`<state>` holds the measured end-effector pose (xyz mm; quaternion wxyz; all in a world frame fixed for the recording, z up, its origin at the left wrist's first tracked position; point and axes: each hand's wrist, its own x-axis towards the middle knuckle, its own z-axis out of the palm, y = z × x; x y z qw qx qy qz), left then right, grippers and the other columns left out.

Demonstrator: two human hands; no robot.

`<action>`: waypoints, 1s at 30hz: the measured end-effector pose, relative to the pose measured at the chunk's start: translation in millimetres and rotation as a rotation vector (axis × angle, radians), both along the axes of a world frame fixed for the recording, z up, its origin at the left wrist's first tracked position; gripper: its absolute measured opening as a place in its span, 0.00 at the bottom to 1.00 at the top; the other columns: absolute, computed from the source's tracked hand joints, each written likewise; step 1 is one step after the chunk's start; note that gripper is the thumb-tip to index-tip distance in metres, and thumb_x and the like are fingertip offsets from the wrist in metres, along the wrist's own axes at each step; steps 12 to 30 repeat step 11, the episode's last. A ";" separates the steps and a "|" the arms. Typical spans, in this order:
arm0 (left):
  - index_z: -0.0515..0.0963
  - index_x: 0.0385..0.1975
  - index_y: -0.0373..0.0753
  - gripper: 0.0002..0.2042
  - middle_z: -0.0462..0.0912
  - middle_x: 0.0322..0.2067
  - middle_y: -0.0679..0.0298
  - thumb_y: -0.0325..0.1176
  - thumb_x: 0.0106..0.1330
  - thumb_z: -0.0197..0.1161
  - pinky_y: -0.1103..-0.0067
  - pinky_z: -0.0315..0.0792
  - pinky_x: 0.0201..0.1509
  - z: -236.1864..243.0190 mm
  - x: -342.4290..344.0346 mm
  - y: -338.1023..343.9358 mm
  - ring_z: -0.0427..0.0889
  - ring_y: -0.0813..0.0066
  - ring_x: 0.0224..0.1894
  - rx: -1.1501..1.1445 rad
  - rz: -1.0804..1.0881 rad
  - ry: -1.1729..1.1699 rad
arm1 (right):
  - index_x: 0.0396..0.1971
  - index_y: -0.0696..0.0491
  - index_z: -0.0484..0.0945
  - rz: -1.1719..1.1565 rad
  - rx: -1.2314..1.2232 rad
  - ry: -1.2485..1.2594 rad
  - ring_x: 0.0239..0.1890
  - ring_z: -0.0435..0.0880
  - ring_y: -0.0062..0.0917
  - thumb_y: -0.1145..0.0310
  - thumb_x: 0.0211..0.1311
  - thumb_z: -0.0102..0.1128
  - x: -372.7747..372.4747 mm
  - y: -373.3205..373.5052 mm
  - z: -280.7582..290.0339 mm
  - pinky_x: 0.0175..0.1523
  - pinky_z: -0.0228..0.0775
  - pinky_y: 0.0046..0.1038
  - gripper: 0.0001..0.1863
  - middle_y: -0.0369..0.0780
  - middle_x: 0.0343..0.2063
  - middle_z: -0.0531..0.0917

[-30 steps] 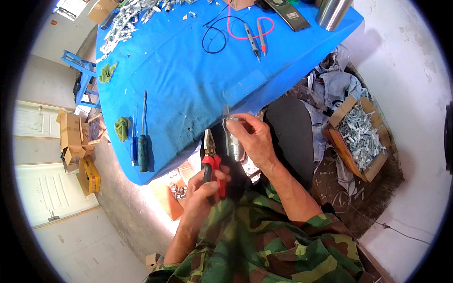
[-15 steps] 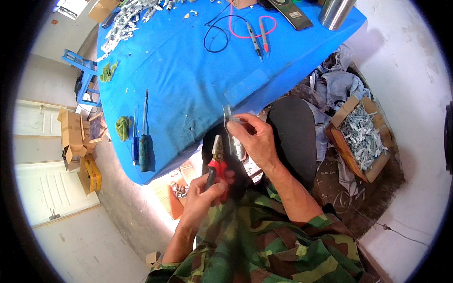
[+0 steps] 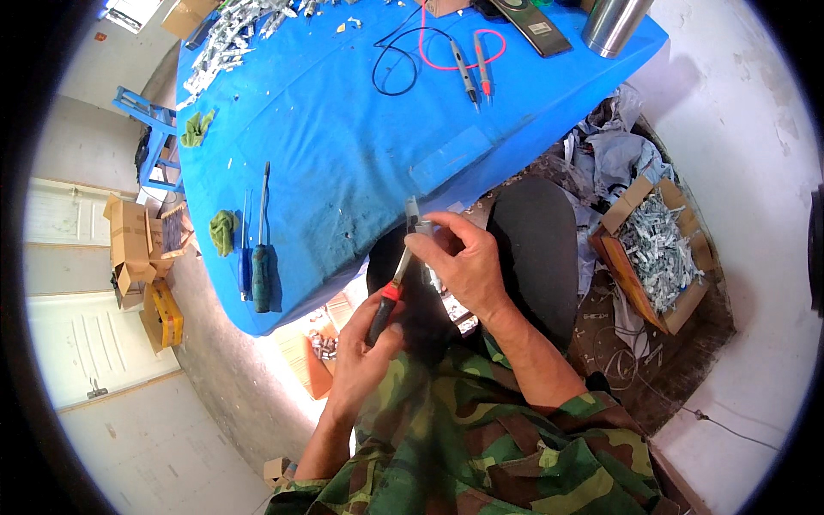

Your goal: The person disassembles a small cylindrical metal component by hand and with a screwdriver, wipes it with a cloth, and then tests electrical terminals with a multimeter.

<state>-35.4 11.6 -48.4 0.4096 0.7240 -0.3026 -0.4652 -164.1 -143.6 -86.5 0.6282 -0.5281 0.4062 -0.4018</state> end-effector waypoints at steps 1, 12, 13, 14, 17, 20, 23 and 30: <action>0.79 0.56 0.28 0.20 0.84 0.45 0.60 0.28 0.64 0.59 0.77 0.78 0.40 -6.8 5.4 0.9 0.84 0.75 0.38 -0.041 -0.070 -0.100 | 0.42 0.60 0.85 0.000 -0.040 0.028 0.25 0.76 0.11 0.66 0.60 0.78 -0.1 0.3 1.2 0.30 0.69 0.21 0.16 0.31 0.24 0.83; 0.76 0.60 0.36 0.22 0.84 0.52 0.53 0.31 0.65 0.66 0.67 0.79 0.48 -3.1 9.4 -0.9 0.87 0.53 0.45 0.001 -0.367 -0.764 | 0.41 0.57 0.86 0.054 -0.398 0.238 0.30 0.86 0.30 0.66 0.60 0.76 -0.7 1.9 -6.1 0.37 0.78 0.31 0.14 0.42 0.32 0.87; 0.76 0.60 0.36 0.22 0.84 0.52 0.53 0.31 0.65 0.66 0.67 0.79 0.48 -3.1 9.4 -0.9 0.87 0.53 0.45 0.001 -0.367 -0.764 | 0.41 0.57 0.86 0.054 -0.398 0.238 0.30 0.86 0.30 0.66 0.60 0.76 -0.7 1.9 -6.1 0.37 0.78 0.31 0.14 0.42 0.32 0.87; 0.76 0.60 0.36 0.22 0.84 0.52 0.53 0.31 0.65 0.66 0.67 0.79 0.48 -3.1 9.4 -0.9 0.87 0.53 0.45 0.001 -0.367 -0.764 | 0.41 0.57 0.86 0.054 -0.398 0.238 0.30 0.86 0.30 0.66 0.60 0.76 -0.7 1.9 -6.1 0.37 0.78 0.31 0.14 0.42 0.32 0.87; 0.76 0.60 0.36 0.22 0.84 0.52 0.53 0.31 0.65 0.66 0.67 0.79 0.48 -3.1 9.4 -0.9 0.87 0.53 0.45 0.001 -0.367 -0.764 | 0.41 0.57 0.86 0.054 -0.398 0.238 0.30 0.86 0.30 0.66 0.60 0.76 -0.7 1.9 -6.1 0.37 0.78 0.31 0.14 0.42 0.32 0.87; 0.76 0.60 0.36 0.22 0.84 0.52 0.53 0.31 0.65 0.66 0.67 0.79 0.48 -3.1 9.4 -0.9 0.87 0.53 0.45 0.001 -0.367 -0.764 | 0.41 0.57 0.86 0.054 -0.398 0.238 0.30 0.86 0.30 0.66 0.60 0.76 -0.7 1.9 -6.1 0.37 0.78 0.31 0.14 0.42 0.32 0.87; 0.76 0.60 0.36 0.22 0.84 0.52 0.53 0.31 0.65 0.66 0.67 0.79 0.48 -3.1 9.4 -0.9 0.87 0.53 0.45 0.001 -0.367 -0.764 | 0.41 0.57 0.86 0.054 -0.398 0.238 0.30 0.86 0.30 0.66 0.60 0.76 -0.7 1.9 -6.1 0.37 0.78 0.31 0.14 0.42 0.32 0.87; 0.76 0.60 0.36 0.22 0.84 0.52 0.53 0.31 0.65 0.66 0.67 0.79 0.48 -3.1 9.4 -0.9 0.87 0.53 0.45 0.001 -0.367 -0.764 | 0.41 0.57 0.86 0.054 -0.398 0.238 0.30 0.86 0.30 0.66 0.60 0.76 -0.7 1.9 -6.1 0.37 0.78 0.31 0.14 0.42 0.32 0.87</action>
